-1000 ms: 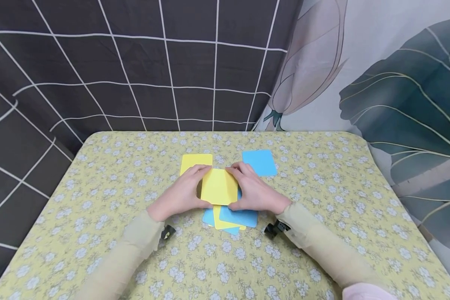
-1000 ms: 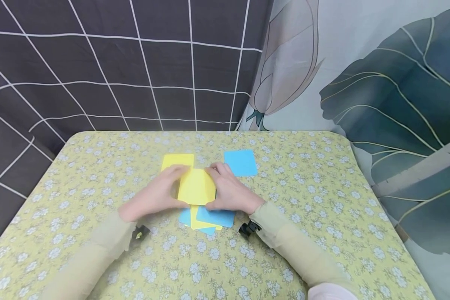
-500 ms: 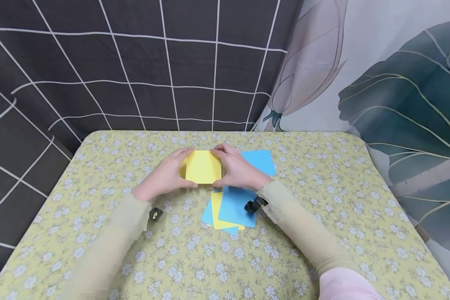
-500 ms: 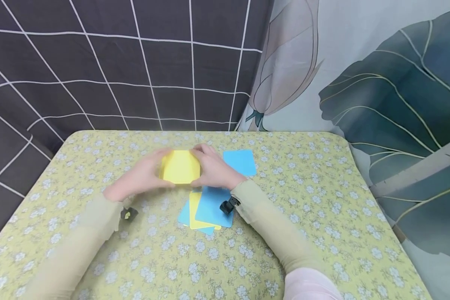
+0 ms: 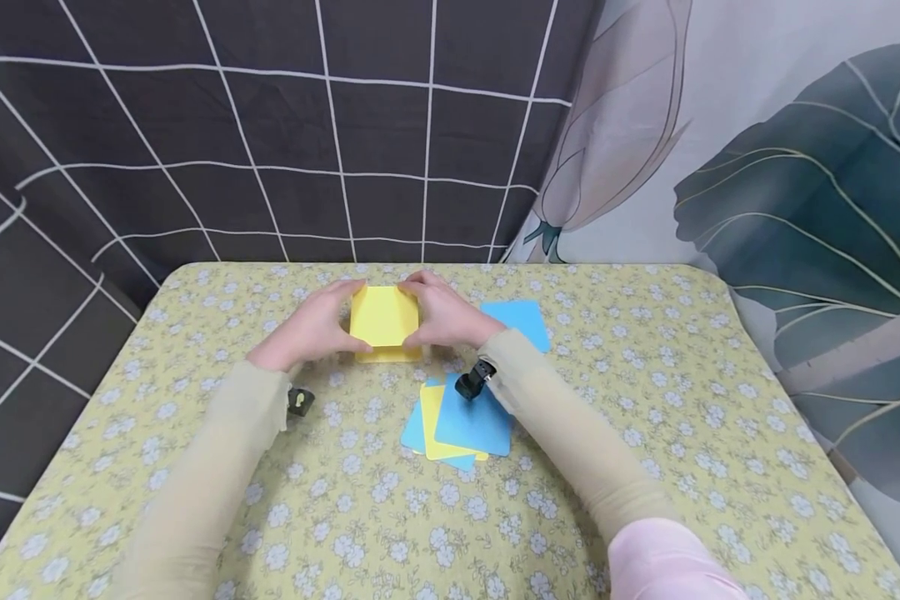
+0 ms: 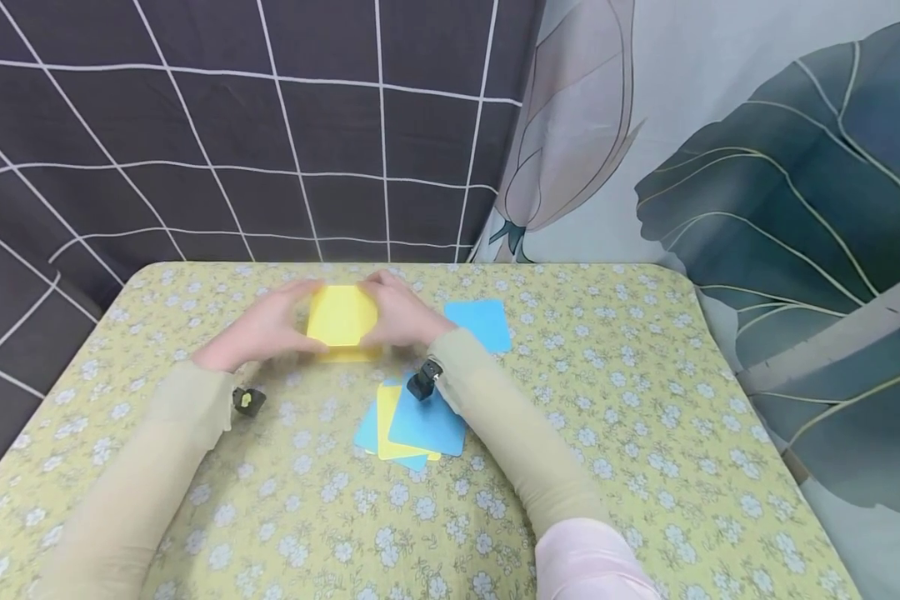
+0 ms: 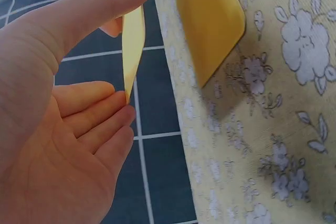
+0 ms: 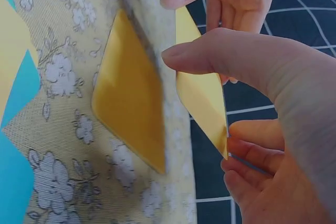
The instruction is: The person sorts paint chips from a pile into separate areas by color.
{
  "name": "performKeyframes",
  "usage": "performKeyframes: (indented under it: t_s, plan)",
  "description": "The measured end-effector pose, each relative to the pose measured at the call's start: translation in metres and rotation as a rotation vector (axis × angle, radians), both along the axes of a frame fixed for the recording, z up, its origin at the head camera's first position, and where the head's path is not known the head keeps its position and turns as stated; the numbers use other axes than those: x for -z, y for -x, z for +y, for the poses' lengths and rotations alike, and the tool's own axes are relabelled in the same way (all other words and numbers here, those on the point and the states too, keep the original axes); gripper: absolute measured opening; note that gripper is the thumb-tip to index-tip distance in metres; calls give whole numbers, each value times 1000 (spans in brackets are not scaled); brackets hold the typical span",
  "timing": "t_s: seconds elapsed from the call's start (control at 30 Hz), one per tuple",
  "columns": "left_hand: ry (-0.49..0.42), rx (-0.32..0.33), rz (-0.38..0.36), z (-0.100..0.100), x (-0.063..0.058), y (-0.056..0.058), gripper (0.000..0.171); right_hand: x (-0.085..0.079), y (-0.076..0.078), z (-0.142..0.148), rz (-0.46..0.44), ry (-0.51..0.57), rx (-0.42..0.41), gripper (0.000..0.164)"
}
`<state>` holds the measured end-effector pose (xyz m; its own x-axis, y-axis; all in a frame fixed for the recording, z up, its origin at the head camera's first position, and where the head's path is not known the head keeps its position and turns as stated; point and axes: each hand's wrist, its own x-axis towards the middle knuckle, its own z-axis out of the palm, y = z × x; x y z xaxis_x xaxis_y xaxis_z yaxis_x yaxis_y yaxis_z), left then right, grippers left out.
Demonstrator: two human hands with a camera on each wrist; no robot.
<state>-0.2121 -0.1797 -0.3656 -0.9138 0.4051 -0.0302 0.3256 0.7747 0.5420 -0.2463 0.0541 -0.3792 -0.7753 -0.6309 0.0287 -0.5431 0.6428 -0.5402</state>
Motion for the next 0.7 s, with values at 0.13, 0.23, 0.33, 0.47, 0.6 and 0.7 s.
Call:
performKeyframes:
  t_s: [0.13,0.23,0.33,0.47,0.6,0.7]
  plan:
    - [8,-10,-33,1,6,-1,107,7,2,-2,-48,-29,3,93]
    - [16,-6,-55,3,11,-2,106,13,2,-3,-66,-41,0,96]
    - [11,4,-67,5,16,-2,105,18,1,-3,-79,-45,-2,98]
    - [17,19,-89,7,23,-2,103,22,-1,-2,-89,-59,-9,97]
    - [35,18,-114,7,28,-2,101,24,-2,-1,-107,-86,-14,97]
    - [29,18,-111,7,29,-1,100,25,-2,0,-115,-91,-9,95]
